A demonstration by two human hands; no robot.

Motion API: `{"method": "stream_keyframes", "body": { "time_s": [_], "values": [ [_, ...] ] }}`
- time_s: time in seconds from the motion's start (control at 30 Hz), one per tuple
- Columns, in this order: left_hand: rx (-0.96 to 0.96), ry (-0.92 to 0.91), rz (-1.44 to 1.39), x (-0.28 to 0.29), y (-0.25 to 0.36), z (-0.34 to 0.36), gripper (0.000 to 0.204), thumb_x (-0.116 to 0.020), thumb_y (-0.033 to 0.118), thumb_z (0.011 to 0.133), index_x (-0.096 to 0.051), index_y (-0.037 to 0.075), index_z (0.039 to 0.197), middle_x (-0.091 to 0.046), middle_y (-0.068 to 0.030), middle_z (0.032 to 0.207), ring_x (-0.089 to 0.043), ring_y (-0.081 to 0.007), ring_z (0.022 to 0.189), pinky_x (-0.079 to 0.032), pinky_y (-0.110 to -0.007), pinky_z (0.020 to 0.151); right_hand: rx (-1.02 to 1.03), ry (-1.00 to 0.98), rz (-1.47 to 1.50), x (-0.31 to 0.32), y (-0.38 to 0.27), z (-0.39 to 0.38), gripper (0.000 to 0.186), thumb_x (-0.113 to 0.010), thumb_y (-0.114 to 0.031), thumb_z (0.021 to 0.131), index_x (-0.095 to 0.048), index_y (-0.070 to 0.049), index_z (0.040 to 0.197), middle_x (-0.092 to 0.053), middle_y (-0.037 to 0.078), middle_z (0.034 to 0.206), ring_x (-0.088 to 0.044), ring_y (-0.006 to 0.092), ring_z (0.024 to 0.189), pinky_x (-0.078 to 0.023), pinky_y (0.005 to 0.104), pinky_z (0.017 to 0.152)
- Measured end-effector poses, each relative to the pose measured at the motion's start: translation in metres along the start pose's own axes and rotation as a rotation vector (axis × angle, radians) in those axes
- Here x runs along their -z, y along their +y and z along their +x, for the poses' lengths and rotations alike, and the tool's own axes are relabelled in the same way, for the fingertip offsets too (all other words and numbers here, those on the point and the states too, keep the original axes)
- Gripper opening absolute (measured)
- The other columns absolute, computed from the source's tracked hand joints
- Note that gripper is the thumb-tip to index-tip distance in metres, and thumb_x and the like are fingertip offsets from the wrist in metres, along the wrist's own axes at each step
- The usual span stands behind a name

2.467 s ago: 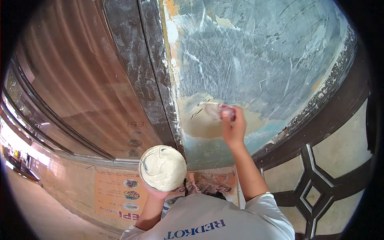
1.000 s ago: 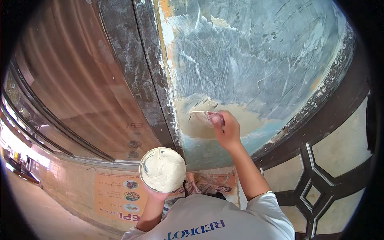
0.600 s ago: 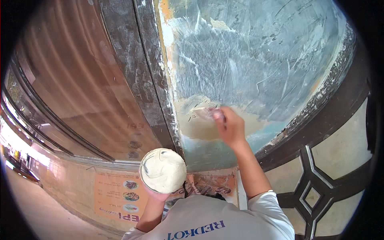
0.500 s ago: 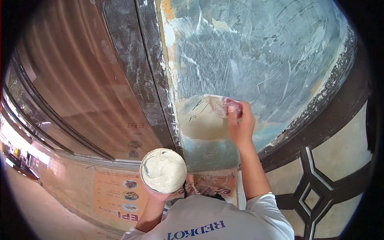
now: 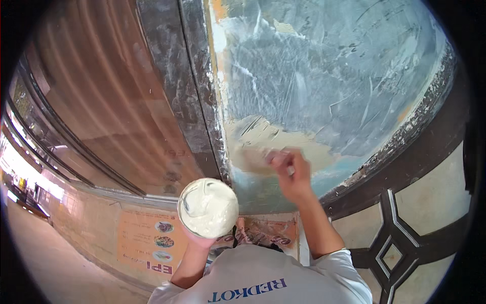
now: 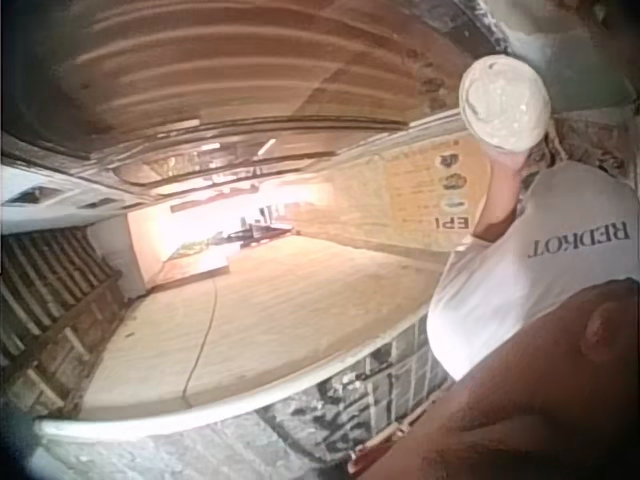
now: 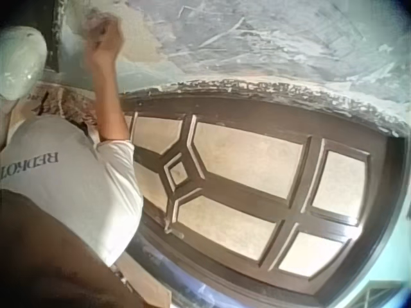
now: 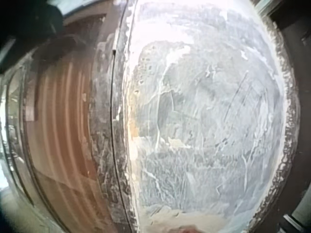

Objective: The person applies joint compound from a container onto a damaged wall section using a putty knife.

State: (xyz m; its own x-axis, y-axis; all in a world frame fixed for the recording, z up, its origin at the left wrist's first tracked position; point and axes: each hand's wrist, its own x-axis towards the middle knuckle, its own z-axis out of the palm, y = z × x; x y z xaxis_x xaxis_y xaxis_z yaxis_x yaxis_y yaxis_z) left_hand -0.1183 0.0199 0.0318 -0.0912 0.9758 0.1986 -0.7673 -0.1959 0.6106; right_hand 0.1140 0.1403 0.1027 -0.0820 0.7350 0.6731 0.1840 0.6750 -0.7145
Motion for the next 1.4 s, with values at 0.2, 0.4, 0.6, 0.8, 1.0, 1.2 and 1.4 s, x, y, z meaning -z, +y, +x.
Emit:
{"method": "stream_keyframes", "body": {
  "time_s": [0.2,0.4,0.6,0.8,1.0,1.2,1.4],
  "values": [
    [0.166,-0.004,-0.699,-0.010,0.002,0.017,0.065,-0.037,0.050,0.098,-0.036,0.009,0.149,-0.037,-0.0181,0.152,-0.039,-0.0388,0.138,-0.032,-0.057,0.113,0.371,-0.267,-0.261,-0.032,-0.006,-0.042,0.029,-0.067,-0.010,0.082,-0.064,-0.013,0.112,-0.069,0.003,0.108,-0.066,0.0270,0.098,-0.051,0.0412,0.079],
    [-0.072,-0.068,-0.095,-0.032,0.005,0.010,0.056,-0.053,0.028,0.096,-0.038,0.002,0.143,-0.047,-0.0186,0.143,-0.052,-0.0306,0.127,-0.047,-0.047,0.104,0.506,-0.261,-0.497,-0.023,-0.004,-0.052,0.036,-0.071,-0.012,0.073,-0.067,-0.019,0.108,-0.066,0.001,0.112,-0.065,0.0279,0.101,-0.051,0.0429,0.082],
    [-0.231,-0.205,0.186,-0.026,0.002,0.007,0.062,-0.048,0.040,0.097,-0.036,0.007,0.148,-0.038,-0.0176,0.151,-0.044,-0.0351,0.135,-0.038,-0.055,0.110,0.410,-0.273,-0.479,-0.002,0.016,-0.054,0.044,-0.068,0.001,0.069,-0.068,-0.016,0.110,-0.068,0.004,0.110,-0.064,0.0329,0.099,-0.054,0.0384,0.073],
    [0.152,0.105,-0.548,-0.016,0.000,0.006,0.062,-0.036,0.048,0.099,-0.038,0.010,0.148,-0.037,-0.0159,0.153,-0.041,-0.0366,0.137,-0.036,-0.059,0.110,-0.190,-0.156,-0.265,0.027,0.001,-0.026,0.019,-0.065,-0.006,0.088,-0.065,-0.006,0.106,-0.069,0.010,0.092,-0.067,0.0174,0.082,-0.053,0.0302,0.067],
    [0.152,0.019,-0.457,-0.030,-0.010,0.005,0.065,-0.037,0.054,0.098,-0.042,0.010,0.146,-0.042,-0.0151,0.150,-0.043,-0.0379,0.135,-0.033,-0.057,0.112,-0.451,-0.562,0.333,0.016,0.002,0.018,0.020,-0.058,-0.009,0.094,-0.060,-0.003,0.113,-0.064,0.001,0.086,-0.056,0.0055,0.066,-0.046,0.0247,0.053],
    [0.119,-0.038,-0.546,-0.038,-0.010,0.001,0.066,-0.034,0.057,0.098,-0.044,0.010,0.145,-0.043,-0.0151,0.149,-0.045,-0.0369,0.134,-0.036,-0.055,0.111,-0.574,-0.719,0.430,0.021,0.020,0.017,0.023,-0.054,-0.008,0.098,-0.058,-0.002,0.120,-0.059,-0.003,0.085,-0.051,0.0027,0.071,-0.044,0.0213,0.057],
    [0.016,0.041,-0.135,-0.039,-0.008,-0.004,0.068,-0.034,0.058,0.097,-0.040,0.013,0.147,-0.041,-0.0143,0.151,-0.043,-0.0383,0.135,-0.034,-0.058,0.111,-0.573,-0.913,0.253,0.060,0.012,0.027,0.030,-0.054,-0.005,0.097,-0.056,-0.002,0.127,-0.060,-0.003,0.089,-0.051,0.0034,0.072,-0.043,0.0213,0.059]
  ]
}}
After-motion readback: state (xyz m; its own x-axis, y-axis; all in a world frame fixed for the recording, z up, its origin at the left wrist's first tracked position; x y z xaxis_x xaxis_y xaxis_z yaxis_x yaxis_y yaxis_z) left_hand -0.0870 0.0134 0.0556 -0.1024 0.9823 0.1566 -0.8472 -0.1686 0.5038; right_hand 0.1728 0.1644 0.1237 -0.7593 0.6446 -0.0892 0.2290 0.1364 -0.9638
